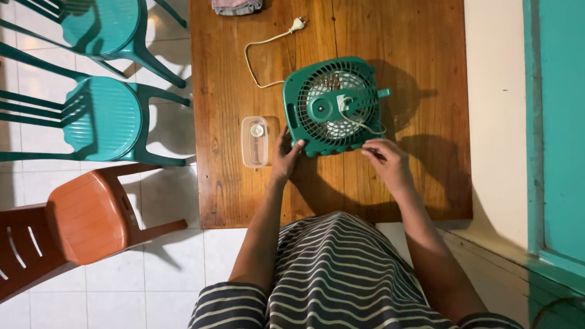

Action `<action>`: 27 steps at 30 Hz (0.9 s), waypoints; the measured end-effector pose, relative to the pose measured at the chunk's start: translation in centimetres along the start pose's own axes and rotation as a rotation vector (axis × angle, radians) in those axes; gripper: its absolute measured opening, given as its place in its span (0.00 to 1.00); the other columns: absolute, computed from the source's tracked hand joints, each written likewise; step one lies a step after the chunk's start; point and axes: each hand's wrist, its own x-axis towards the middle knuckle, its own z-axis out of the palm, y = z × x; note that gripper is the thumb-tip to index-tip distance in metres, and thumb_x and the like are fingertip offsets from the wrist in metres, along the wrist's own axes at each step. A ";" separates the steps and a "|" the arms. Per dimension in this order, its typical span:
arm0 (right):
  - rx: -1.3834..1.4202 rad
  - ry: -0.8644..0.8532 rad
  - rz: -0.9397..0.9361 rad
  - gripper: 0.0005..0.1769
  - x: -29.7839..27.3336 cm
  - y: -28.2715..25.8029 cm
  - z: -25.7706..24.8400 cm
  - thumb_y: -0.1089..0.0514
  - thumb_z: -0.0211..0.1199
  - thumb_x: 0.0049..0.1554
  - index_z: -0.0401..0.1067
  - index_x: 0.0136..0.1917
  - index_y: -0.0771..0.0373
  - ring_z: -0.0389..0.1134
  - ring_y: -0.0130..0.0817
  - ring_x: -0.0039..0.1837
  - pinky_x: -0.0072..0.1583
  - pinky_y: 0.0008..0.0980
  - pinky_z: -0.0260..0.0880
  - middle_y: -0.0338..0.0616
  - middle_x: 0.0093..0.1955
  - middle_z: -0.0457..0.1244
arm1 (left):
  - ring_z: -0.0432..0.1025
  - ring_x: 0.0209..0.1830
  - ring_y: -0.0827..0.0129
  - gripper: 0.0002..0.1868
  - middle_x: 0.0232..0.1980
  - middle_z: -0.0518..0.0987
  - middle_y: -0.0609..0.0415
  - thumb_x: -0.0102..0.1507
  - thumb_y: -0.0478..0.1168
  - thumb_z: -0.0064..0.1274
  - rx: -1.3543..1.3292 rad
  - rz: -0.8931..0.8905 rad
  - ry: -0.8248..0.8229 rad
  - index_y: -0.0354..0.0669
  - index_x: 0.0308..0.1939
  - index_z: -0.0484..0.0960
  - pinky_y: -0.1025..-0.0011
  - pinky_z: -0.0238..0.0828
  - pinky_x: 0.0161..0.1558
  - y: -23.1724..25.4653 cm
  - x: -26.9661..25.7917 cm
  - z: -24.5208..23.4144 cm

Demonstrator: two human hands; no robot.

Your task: The person uses a screwdriver to tighten screws on the base of a green electric fan placed on a wooden table. The person repeatedly adjusts the fan and repositions the screwdriver while working on the same fastener area.

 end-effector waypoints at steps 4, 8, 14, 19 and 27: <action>0.161 -0.102 0.031 0.12 -0.1 -0.4 -0.4 0.66 0.64 0.61 0.74 0.59 0.68 0.74 0.34 0.60 0.58 0.30 0.77 0.50 0.63 0.69 | 0.67 0.72 0.61 0.40 0.75 0.69 0.42 0.67 0.33 0.57 0.025 -0.052 0.067 0.32 0.79 0.54 0.65 0.68 0.69 -1.2 0.0 -0.8; 0.142 -0.135 0.133 0.15 -0.8 0.4 -0.5 0.64 0.65 0.61 0.75 0.62 0.67 0.74 0.33 0.59 0.59 0.30 0.77 0.47 0.58 0.71 | 0.66 0.69 0.61 0.46 0.72 0.68 0.42 0.62 0.31 0.60 -0.037 -0.037 0.051 0.36 0.79 0.50 0.63 0.68 0.67 -1.8 -0.2 -1.5; 0.060 -0.053 0.130 0.13 -0.1 0.3 0.3 0.63 0.70 0.58 0.75 0.56 0.65 0.75 0.33 0.56 0.56 0.29 0.80 0.47 0.54 0.71 | 0.65 0.74 0.64 0.33 0.76 0.68 0.44 0.69 0.35 0.57 0.047 0.000 0.052 0.30 0.76 0.62 0.68 0.64 0.72 -2.2 0.0 -2.1; -0.101 -0.046 -0.138 0.12 0.2 -0.4 0.5 0.64 0.70 0.59 0.76 0.56 0.64 0.74 0.39 0.60 0.60 0.33 0.77 0.50 0.58 0.71 | 0.71 0.65 0.63 0.29 0.68 0.75 0.42 0.70 0.39 0.53 -0.059 -0.075 0.191 0.29 0.73 0.67 0.65 0.69 0.66 -2.9 -0.4 -1.4; 0.099 -0.148 0.014 0.16 -0.5 -0.6 -0.3 0.64 0.65 0.61 0.74 0.63 0.64 0.75 0.35 0.59 0.58 0.31 0.78 0.48 0.59 0.71 | 0.72 0.62 0.67 0.25 0.65 0.77 0.47 0.71 0.38 0.51 0.004 -0.009 0.125 0.30 0.71 0.68 0.68 0.70 0.64 -2.4 -0.6 -1.9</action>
